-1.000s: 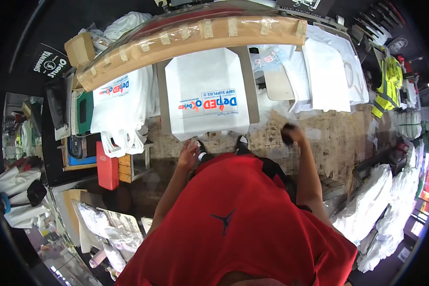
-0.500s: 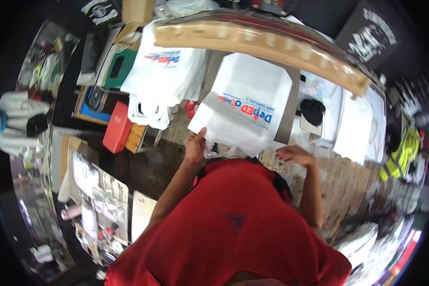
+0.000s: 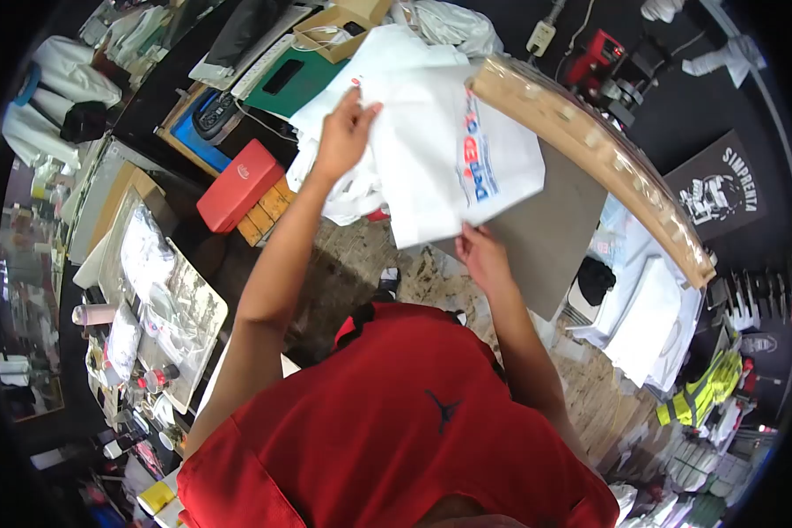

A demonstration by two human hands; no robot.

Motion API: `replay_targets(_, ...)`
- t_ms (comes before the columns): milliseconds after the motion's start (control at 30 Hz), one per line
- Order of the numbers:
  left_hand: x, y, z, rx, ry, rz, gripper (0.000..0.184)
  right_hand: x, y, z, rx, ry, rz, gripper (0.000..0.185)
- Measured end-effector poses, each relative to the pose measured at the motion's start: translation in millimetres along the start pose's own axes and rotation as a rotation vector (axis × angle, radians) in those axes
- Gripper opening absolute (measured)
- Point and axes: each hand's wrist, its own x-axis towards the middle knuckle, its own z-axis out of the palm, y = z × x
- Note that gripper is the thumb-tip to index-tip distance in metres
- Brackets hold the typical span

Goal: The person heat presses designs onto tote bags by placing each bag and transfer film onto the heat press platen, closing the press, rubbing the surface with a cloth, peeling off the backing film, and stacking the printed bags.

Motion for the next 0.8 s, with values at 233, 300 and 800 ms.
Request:
replay_targets(233, 67, -77, -85, 0.095, 0.232, -0.327, 0.023, 142, -36, 121, -0.231, -0.002, -0.270, 0.019)
replay_targets(300, 70, -129, -87, 0.163, 0.202, -0.411, 0.033, 174, -26, 124, -0.324, 0.063, -0.354, 0.021)
replay_targets(800, 42, -334, -69, 1.145, -0.093, -0.274, 0.059, -57, 7, -95, -0.651, 0.012, 0.003, 0.025)
